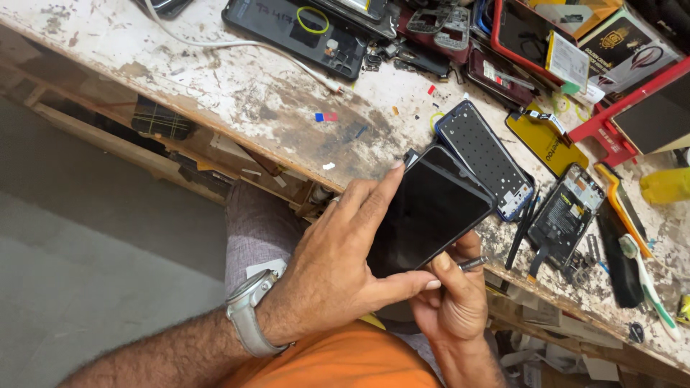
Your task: The person disassembles a smartphone, removes the motherboard, and transfers it to another phone chassis. They use a screwdriver to remove screws and handle internal components, then place the motherboard into a different phone body and secure it.
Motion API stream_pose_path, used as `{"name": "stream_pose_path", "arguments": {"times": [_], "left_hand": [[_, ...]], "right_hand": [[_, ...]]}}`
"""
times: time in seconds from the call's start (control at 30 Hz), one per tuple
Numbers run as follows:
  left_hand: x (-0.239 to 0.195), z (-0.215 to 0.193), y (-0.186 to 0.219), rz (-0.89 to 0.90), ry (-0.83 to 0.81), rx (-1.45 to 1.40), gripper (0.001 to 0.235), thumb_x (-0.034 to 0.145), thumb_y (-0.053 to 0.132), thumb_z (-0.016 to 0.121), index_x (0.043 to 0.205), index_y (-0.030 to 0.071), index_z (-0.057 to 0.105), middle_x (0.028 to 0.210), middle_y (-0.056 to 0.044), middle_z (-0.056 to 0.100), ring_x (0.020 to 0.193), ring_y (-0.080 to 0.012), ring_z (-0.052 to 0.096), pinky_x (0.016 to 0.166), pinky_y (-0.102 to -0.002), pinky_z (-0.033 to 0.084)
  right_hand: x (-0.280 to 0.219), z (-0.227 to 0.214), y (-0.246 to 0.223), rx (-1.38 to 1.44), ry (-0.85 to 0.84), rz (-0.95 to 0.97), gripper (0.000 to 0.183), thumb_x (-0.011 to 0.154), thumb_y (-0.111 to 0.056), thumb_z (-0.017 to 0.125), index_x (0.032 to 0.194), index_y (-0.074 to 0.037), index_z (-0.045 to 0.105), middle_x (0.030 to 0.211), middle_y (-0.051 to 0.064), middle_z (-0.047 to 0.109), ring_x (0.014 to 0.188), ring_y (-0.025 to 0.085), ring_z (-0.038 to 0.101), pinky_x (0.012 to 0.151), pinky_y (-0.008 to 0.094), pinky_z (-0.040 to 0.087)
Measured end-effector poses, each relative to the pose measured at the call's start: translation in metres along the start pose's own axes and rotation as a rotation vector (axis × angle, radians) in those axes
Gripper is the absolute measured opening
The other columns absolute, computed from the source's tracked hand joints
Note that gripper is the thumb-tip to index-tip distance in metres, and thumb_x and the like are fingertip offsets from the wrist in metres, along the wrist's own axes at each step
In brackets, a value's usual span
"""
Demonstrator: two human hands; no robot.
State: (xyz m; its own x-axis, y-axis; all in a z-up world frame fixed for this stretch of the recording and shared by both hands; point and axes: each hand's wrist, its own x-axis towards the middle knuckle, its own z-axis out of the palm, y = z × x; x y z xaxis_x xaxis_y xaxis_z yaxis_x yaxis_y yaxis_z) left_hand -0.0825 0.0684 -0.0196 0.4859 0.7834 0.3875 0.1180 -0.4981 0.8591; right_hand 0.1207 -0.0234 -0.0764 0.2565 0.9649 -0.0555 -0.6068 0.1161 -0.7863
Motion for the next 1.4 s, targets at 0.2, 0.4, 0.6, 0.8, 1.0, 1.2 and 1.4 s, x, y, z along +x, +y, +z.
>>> {"name": "stream_pose_path", "arguments": {"times": [0.2, 0.4, 0.6, 0.8, 1.0, 1.2, 1.4], "left_hand": [[0.004, -0.003, -0.002, -0.034, -0.004, -0.014, 0.110, 0.078, 0.047, 0.087, 0.160, -0.001, 0.031, 0.128, -0.018, 0.055, 0.118, -0.0347, 0.061, 0.097, -0.042, 0.052], [0.005, 0.000, -0.017, -0.016, 0.018, -0.298, 0.102, 0.082, 0.037, 0.085, 0.160, -0.001, 0.032, 0.137, -0.017, 0.055, 0.128, -0.0325, 0.059, 0.107, -0.040, 0.049], [-0.009, 0.018, -0.046, -0.282, -0.144, -1.305, 0.067, 0.104, 0.029, 0.061, 0.160, 0.001, 0.035, 0.121, -0.019, 0.062, 0.109, -0.0272, 0.063, 0.099, -0.039, 0.054], [-0.025, 0.036, -0.058, -0.447, -0.119, -1.708, 0.063, 0.113, 0.044, 0.030, 0.146, -0.005, 0.050, 0.118, -0.022, 0.070, 0.103, -0.0318, 0.071, 0.097, -0.042, 0.057], [-0.033, 0.041, -0.057, -0.479, -0.138, -1.639, 0.062, 0.110, 0.040, 0.033, 0.146, -0.007, 0.049, 0.121, -0.024, 0.069, 0.108, -0.0343, 0.070, 0.100, -0.042, 0.057], [-0.034, 0.039, -0.057, -0.441, -0.131, -1.525, 0.061, 0.108, 0.039, 0.037, 0.147, -0.008, 0.046, 0.123, -0.025, 0.067, 0.110, -0.0349, 0.070, 0.102, -0.043, 0.056], [-0.036, 0.033, -0.060, -0.385, -0.175, -1.434, 0.059, 0.110, 0.037, 0.042, 0.151, -0.006, 0.041, 0.123, -0.026, 0.065, 0.111, -0.0329, 0.068, 0.102, -0.044, 0.055]], "right_hand": [[0.008, 0.008, -0.001, 0.017, -0.012, 0.004, 0.040, 0.095, 0.000, 0.069, 0.131, -0.015, 0.065, 0.097, 0.004, 0.067, 0.056, 0.005, 0.045, 0.043, 0.019, 0.032], [0.020, 0.044, -0.013, -0.256, 0.142, -0.049, 0.043, 0.085, 0.006, 0.065, 0.126, -0.002, 0.062, 0.117, 0.011, 0.071, 0.087, 0.010, 0.067, 0.072, 0.022, 0.053], [0.030, 0.079, -0.033, -0.902, -0.024, -0.254, 0.031, 0.090, 0.001, 0.072, 0.121, -0.004, 0.070, 0.115, 0.009, 0.072, 0.083, 0.008, 0.065, 0.073, 0.021, 0.052], [0.045, 0.100, -0.045, -1.332, -0.100, -0.488, 0.014, 0.088, -0.005, 0.078, 0.101, -0.003, 0.073, 0.095, 0.005, 0.071, 0.068, 0.009, 0.056, 0.060, 0.024, 0.044], [0.050, 0.104, -0.047, -1.451, -0.115, -0.493, 0.014, 0.087, -0.007, 0.079, 0.099, -0.004, 0.074, 0.087, 0.005, 0.070, 0.070, 0.014, 0.060, 0.062, 0.028, 0.047], [0.048, 0.104, -0.052, -1.508, -0.244, -0.564, 0.017, 0.089, -0.011, 0.079, 0.104, -0.005, 0.075, 0.097, 0.007, 0.072, 0.088, 0.018, 0.073, 0.072, 0.030, 0.058], [0.057, 0.104, -0.068, -1.636, -0.422, -0.492, 0.018, 0.085, -0.011, 0.078, 0.100, -0.006, 0.070, 0.095, 0.008, 0.071, 0.082, 0.023, 0.073, 0.067, 0.034, 0.058]]}}
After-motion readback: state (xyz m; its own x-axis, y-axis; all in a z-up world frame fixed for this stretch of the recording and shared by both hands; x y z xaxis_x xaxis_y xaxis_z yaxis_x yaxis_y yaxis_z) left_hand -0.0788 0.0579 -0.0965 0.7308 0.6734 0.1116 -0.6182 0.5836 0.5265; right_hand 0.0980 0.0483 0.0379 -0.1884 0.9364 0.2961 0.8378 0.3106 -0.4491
